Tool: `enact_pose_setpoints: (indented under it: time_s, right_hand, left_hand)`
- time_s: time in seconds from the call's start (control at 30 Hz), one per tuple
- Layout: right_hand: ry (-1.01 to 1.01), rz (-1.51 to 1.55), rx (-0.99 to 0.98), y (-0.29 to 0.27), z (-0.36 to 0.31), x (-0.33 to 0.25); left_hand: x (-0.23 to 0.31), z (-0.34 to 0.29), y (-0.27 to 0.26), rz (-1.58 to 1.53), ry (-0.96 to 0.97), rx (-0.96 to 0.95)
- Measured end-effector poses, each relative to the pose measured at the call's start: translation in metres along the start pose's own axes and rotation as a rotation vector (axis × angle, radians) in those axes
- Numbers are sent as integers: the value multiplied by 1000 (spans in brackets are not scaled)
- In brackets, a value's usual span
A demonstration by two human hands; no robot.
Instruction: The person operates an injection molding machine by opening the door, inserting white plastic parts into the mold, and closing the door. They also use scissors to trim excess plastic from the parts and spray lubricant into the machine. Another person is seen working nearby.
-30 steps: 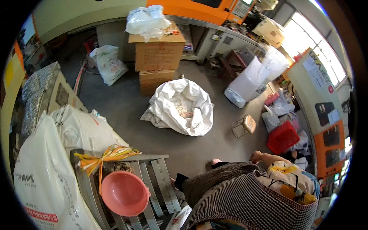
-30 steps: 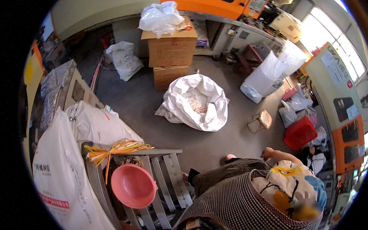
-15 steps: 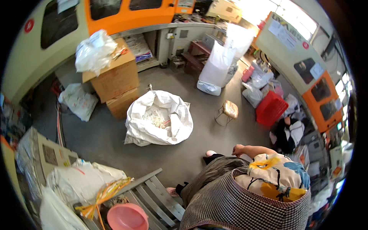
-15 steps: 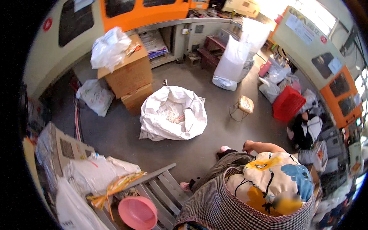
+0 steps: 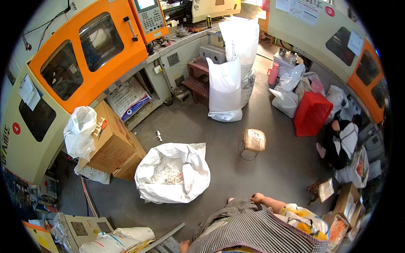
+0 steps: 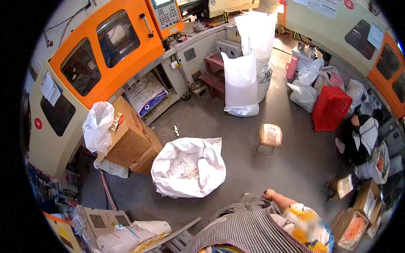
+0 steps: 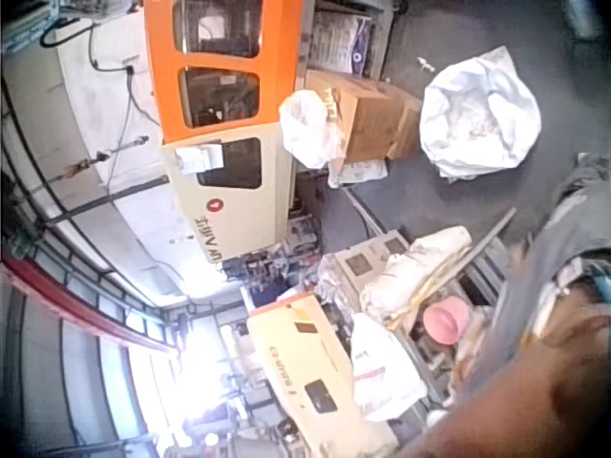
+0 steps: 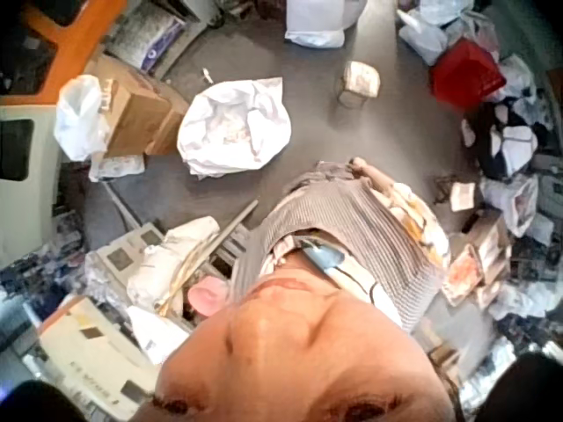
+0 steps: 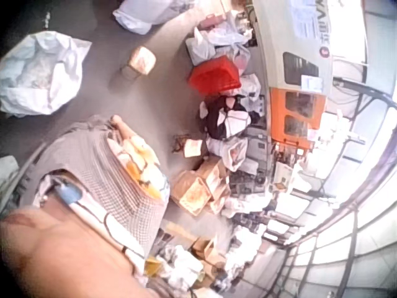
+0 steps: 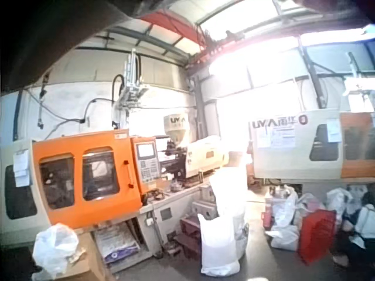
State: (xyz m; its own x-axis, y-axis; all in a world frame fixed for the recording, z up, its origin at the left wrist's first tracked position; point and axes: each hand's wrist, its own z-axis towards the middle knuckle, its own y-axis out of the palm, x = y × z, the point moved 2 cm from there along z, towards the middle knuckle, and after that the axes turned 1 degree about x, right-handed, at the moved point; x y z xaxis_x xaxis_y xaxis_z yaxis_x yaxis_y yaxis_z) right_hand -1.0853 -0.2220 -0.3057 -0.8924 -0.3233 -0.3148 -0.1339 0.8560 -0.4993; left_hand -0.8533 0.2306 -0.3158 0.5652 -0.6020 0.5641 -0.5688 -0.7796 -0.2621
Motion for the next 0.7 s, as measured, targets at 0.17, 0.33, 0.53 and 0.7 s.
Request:
enact_pose_setpoints:
  time_s: [0.17,0.33,0.53,0.7]
  right_hand:
    - [99,578,199,-92,37,58]
    - [114,896,285,-137,86,58]
    - [101,378,139,-194,116,6]
    - [33,126,158,-270,190,-19]
  left_hand:
    - [34,20,17,-113,-49,12]
    - [173,47,60,-187,-186,111]
    - [245,200,83,-181,-153,8]
    - [377,268,105,-304,52,-126]
